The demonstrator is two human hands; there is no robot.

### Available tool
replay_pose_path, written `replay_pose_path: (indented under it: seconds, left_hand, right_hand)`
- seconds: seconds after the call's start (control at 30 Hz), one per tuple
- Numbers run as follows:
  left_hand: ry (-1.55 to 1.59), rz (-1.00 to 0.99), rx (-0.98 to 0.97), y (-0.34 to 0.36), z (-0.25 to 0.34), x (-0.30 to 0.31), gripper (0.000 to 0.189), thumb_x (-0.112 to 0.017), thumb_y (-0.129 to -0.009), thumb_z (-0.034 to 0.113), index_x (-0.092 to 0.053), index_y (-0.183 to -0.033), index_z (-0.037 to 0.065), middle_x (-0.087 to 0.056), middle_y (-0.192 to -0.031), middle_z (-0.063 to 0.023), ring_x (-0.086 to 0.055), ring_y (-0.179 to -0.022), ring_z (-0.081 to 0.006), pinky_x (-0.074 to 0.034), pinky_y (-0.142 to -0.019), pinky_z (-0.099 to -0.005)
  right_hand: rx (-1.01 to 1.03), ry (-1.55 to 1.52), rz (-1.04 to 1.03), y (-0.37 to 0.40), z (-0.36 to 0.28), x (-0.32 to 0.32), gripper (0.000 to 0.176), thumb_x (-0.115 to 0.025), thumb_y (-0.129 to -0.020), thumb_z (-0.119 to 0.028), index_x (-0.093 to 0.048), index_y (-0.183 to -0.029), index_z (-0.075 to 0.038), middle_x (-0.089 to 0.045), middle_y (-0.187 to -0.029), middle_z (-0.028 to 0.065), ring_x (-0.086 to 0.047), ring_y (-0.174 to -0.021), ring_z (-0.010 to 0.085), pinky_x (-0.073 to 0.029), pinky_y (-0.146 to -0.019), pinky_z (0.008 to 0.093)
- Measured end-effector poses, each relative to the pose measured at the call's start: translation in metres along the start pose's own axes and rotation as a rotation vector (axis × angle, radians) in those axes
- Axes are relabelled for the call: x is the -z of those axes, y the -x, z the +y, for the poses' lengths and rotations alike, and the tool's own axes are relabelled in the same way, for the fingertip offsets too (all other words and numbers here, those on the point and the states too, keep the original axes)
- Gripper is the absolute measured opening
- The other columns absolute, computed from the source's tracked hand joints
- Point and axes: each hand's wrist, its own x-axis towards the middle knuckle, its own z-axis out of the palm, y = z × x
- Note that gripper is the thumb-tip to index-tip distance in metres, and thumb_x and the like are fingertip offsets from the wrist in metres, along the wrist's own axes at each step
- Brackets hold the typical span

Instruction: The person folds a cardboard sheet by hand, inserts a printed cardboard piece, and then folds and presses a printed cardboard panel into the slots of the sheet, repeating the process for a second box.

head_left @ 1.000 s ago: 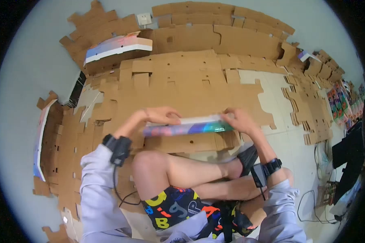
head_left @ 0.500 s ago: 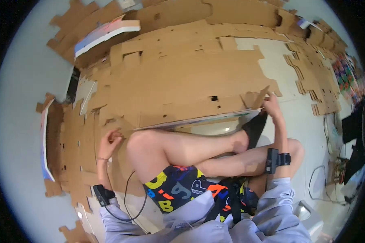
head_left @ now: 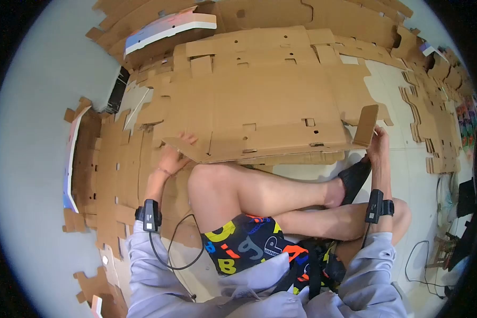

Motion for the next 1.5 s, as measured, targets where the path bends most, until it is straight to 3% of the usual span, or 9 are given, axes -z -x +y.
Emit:
replay_pose_path:
  seconds: [0.17, 0.3, 0.43, 0.7, 1.0, 1.1, 1.23, 1.43, 1.5]
  left_hand:
    - [0.739, 0.110, 0.468, -0.032, -0.016, -0.008, 0.034, -0.067, -0.079, 0.010, -0.059, -0.111, 0.000, -0.063, -0.106, -0.0127, -0.059, -0.099, -0.0181, -0.048, -0.084, -0.0309]
    - [0.399, 0.184, 0.715, -0.078, -0.019, -0.010, 0.040, -0.074, -0.074, 0.020, -0.061, -0.107, 0.000, -0.064, -0.097, -0.0121, -0.061, -0.091, -0.0175, -0.049, -0.077, -0.0288]
    - [0.190, 0.423, 0.483, -0.090, -0.052, -0.036, 0.065, -0.079, -0.066, 0.040, -0.058, -0.114, 0.002, -0.064, -0.097, -0.0168, -0.061, -0.094, -0.0269, -0.047, -0.085, -0.0367]
    - [-0.276, -0.005, 0.849, -0.101, -0.001, 0.013, 0.091, -0.066, -0.063, 0.067, -0.042, -0.132, 0.013, -0.057, -0.118, -0.0209, -0.052, -0.115, -0.0345, -0.033, -0.100, -0.0486]
    - [-0.690, -0.278, 0.484, -0.153, 0.039, 0.050, 0.065, -0.074, -0.064, 0.050, -0.055, -0.112, 0.011, -0.068, -0.095, -0.0105, -0.065, -0.091, -0.0284, -0.049, -0.081, -0.0421]
    - [-0.764, -0.345, 0.346, -0.185, 0.015, 0.023, 0.049, -0.076, -0.067, 0.038, -0.061, -0.105, 0.011, -0.068, -0.094, -0.0109, -0.066, -0.090, -0.0269, -0.052, -0.073, -0.0386]
    - [-0.678, -0.365, 0.404, -0.197, 0.041, 0.035, 0.028, -0.073, -0.070, 0.022, -0.065, -0.092, 0.008, -0.067, -0.096, -0.0135, -0.066, -0.088, -0.0285, -0.053, -0.070, -0.0374]
    - [0.241, -0.148, 0.703, -0.179, 0.024, 0.054, 0.051, -0.069, -0.077, 0.024, -0.052, -0.124, 0.008, -0.064, -0.084, -0.0149, -0.066, -0.080, -0.0191, -0.053, -0.067, -0.0332]
    - [0.506, -0.159, 0.683, -0.158, 0.001, 0.049, 0.057, -0.068, -0.079, 0.017, -0.045, -0.131, 0.012, -0.061, -0.078, -0.0114, -0.063, -0.071, -0.0162, -0.051, -0.059, -0.0300]
  right_hand:
    - [0.108, 0.305, 0.004, 0.008, 0.008, -0.020, 0.027, -0.047, -0.087, -0.008, -0.056, -0.111, 0.001, -0.060, -0.103, 0.0111, -0.058, -0.092, 0.0194, -0.049, -0.081, 0.0320]
    - [0.188, 0.585, 0.135, 0.001, 0.002, -0.052, 0.021, -0.052, -0.088, -0.012, -0.058, -0.103, 0.001, -0.061, -0.094, 0.0082, -0.060, -0.080, 0.0173, -0.050, -0.073, 0.0295]
    - [0.188, 1.038, 0.183, -0.048, -0.008, -0.038, 0.036, -0.063, -0.084, -0.032, -0.059, -0.099, 0.000, -0.061, -0.090, 0.0079, -0.059, -0.081, 0.0186, -0.048, -0.073, 0.0303]
    - [0.478, 2.055, 0.394, -0.063, -0.020, -0.065, 0.091, -0.055, -0.067, -0.077, -0.054, -0.122, -0.004, -0.053, -0.117, 0.0246, -0.050, -0.114, 0.0377, -0.033, -0.098, 0.0520]
    - [0.364, 2.842, 0.097, -0.069, -0.045, -0.154, 0.048, -0.069, -0.069, -0.052, -0.071, -0.096, -0.012, -0.067, -0.102, 0.0111, -0.060, -0.101, 0.0262, -0.041, -0.086, 0.0474]
    - [0.146, 2.997, 0.180, -0.090, -0.002, -0.176, 0.014, -0.066, -0.072, -0.015, -0.073, -0.084, -0.012, -0.070, -0.085, 0.0029, -0.068, -0.067, 0.0198, -0.052, -0.037, 0.0403]
    - [0.257, 2.919, 0.156, -0.065, 0.015, -0.195, 0.011, -0.066, -0.072, -0.014, -0.073, -0.078, -0.008, -0.070, -0.076, 0.0061, -0.068, -0.064, 0.0209, -0.052, -0.036, 0.0430]
    - [0.325, 2.386, -0.310, -0.089, 0.004, -0.159, 0.022, -0.062, -0.072, -0.017, -0.065, -0.070, 0.005, -0.066, -0.071, 0.0207, -0.068, -0.065, 0.0272, -0.055, -0.062, 0.0343]
    - [0.066, 1.800, -0.118, -0.073, -0.025, -0.159, 0.018, -0.059, -0.072, -0.012, -0.064, -0.073, 0.006, -0.064, -0.066, 0.0154, -0.064, -0.058, 0.0220, -0.052, -0.054, 0.0335]
